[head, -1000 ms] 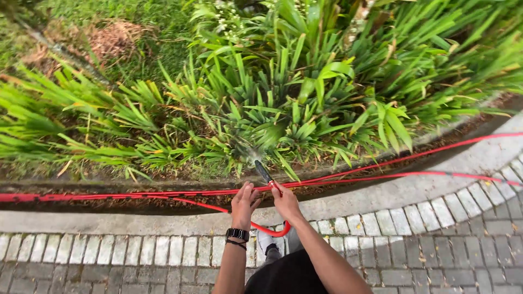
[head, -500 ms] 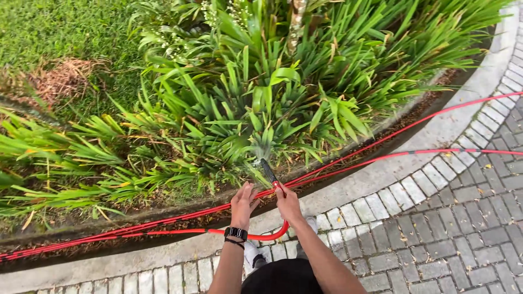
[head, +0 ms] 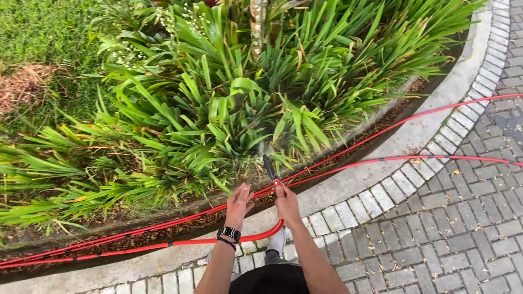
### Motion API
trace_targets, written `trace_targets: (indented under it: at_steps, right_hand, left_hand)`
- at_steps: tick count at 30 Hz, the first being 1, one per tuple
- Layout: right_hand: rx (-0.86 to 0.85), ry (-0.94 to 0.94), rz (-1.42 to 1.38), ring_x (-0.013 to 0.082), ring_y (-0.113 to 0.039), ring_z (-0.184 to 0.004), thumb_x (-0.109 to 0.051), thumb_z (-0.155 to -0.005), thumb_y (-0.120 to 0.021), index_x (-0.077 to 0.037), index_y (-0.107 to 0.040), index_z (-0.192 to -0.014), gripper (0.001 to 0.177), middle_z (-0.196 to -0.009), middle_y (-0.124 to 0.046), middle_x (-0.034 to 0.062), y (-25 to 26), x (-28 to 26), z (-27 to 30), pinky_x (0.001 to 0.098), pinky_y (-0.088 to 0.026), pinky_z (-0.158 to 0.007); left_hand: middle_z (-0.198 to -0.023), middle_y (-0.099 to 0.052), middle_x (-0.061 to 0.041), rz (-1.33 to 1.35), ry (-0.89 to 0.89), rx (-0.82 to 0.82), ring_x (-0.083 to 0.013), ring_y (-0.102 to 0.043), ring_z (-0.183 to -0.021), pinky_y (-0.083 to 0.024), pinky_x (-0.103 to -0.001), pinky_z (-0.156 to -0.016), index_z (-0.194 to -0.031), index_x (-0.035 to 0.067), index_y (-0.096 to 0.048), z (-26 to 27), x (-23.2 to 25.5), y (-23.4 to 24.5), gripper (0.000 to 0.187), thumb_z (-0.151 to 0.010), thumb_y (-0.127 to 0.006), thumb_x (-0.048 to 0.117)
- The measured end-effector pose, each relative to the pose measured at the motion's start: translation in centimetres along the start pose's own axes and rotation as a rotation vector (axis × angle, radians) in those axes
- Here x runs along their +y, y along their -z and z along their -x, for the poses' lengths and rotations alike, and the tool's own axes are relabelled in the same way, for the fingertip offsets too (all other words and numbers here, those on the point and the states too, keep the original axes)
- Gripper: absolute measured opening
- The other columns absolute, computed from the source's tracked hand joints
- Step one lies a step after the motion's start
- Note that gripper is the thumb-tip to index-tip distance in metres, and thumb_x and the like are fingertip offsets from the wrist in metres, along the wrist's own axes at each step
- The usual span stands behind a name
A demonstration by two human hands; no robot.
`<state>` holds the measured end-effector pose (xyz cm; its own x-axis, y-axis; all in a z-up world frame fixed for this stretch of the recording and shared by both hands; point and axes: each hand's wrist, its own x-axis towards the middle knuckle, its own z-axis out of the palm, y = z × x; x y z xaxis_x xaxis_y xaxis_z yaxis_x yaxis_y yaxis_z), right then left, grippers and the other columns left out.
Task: Watering a small garden bed with a hose and nozzle.
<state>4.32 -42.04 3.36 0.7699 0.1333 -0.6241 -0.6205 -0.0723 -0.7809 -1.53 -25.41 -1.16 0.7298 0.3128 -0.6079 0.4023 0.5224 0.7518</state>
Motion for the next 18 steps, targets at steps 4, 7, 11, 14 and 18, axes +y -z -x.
trace_targets:
  at_steps: [4, 7, 11, 14, 18]
  right_hand:
    - [0.052, 0.054, 0.021, 0.0078, -0.031, -0.037, -0.036, -0.106, -0.049, -0.018, -0.057, -0.148, 0.047, -0.051, -0.036, -0.0046, 4.3, -2.9, -1.8, 0.0290, -0.027, -0.034]
    - [0.125, 0.018, 0.006, 0.0085, -0.031, -0.038, -0.033, -0.105, -0.052, -0.016, -0.057, -0.146, 0.045, -0.052, -0.038, -0.0036, 6.9, -6.0, -3.4, 0.0296, -0.026, -0.035]
    - [0.156, 0.108, 0.031, 0.0067, -0.033, -0.039, -0.033, -0.105, -0.053, -0.017, -0.060, -0.144, 0.043, -0.055, -0.041, -0.0047, 10.3, -10.3, -5.8, 0.0286, -0.026, -0.035]
    - [0.185, 0.135, 0.045, 0.0055, -0.033, -0.041, -0.032, -0.105, -0.053, -0.016, -0.061, -0.143, 0.041, -0.057, -0.041, -0.0048, 12.4, -12.9, -7.1, 0.0279, -0.026, -0.035]
    - [0.218, 0.149, 0.059, 0.0062, -0.033, -0.041, -0.032, -0.105, -0.052, -0.017, -0.061, -0.143, 0.042, -0.057, -0.042, -0.0034, 12.6, -15.4, -7.1, 0.0285, -0.027, -0.035]
  left_hand:
    - [-0.152, -0.052, -0.011, -0.069, 0.012, -0.033, -0.0277, -0.055, -0.138, -0.051, -0.045, -0.108, -0.152, 0.006, -0.046, -0.6, 0.6, -3.3, 0.066, -0.097, -0.061, 0.040]
    - [-0.151, -0.056, -0.012, -0.106, 0.012, -0.044, -0.0281, -0.058, -0.135, -0.051, -0.047, -0.105, -0.152, 0.006, -0.047, -1.2, 1.0, -5.4, 0.066, -0.096, -0.061, 0.039]
    - [-0.151, -0.054, -0.012, -0.107, -0.022, -0.097, -0.0274, -0.057, -0.136, -0.052, -0.045, -0.107, -0.152, 0.006, -0.045, -1.6, 1.8, -7.1, 0.065, -0.098, -0.058, 0.040]
    - [-0.150, -0.057, -0.013, -0.099, -0.036, -0.108, -0.0280, -0.058, -0.135, -0.052, -0.044, -0.106, -0.151, 0.005, -0.047, -1.6, 2.2, -7.3, 0.065, -0.098, -0.058, 0.040]
    - [-0.149, -0.058, -0.011, -0.088, -0.021, -0.093, -0.0275, -0.058, -0.135, -0.052, -0.043, -0.106, -0.150, 0.005, -0.049, -1.3, 3.7, -7.6, 0.065, -0.097, -0.059, 0.041]
